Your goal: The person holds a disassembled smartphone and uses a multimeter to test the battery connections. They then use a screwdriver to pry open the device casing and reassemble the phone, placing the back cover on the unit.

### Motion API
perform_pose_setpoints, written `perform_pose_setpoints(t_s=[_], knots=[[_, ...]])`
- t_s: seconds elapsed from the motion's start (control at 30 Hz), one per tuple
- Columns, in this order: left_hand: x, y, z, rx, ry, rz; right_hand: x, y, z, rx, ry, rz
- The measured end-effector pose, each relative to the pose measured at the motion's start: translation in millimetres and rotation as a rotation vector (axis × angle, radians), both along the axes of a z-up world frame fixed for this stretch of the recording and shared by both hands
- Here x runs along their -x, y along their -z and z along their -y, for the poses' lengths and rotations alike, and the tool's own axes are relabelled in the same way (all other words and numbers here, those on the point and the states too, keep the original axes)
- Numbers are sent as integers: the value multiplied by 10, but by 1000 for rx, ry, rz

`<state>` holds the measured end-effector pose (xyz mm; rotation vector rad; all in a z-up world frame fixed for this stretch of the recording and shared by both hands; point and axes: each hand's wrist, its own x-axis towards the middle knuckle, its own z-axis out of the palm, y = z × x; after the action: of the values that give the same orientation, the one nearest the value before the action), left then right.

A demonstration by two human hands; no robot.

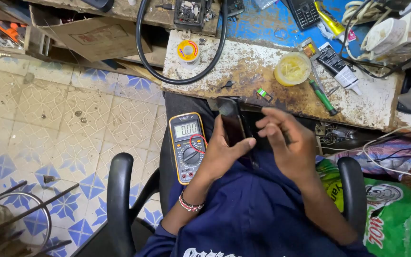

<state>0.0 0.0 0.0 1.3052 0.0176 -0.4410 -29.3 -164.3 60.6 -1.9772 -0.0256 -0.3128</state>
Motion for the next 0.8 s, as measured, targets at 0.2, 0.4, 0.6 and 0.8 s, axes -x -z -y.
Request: perform_pose_setpoints(t_s=[0.2,0.4,0.6,0.8], knots=[[-12,278,-42,388,-127,-185,278,343,-59,124,-146,-205],[25,1034,-327,782,-78,-465,269,468,-17,-56,-74,-368],[-237,6,-539,1037,116,-321,228,683,-10,-505,5,-336],[-296,64,-666,1151,214,-327,-70,859,12,-779,49,-292]])
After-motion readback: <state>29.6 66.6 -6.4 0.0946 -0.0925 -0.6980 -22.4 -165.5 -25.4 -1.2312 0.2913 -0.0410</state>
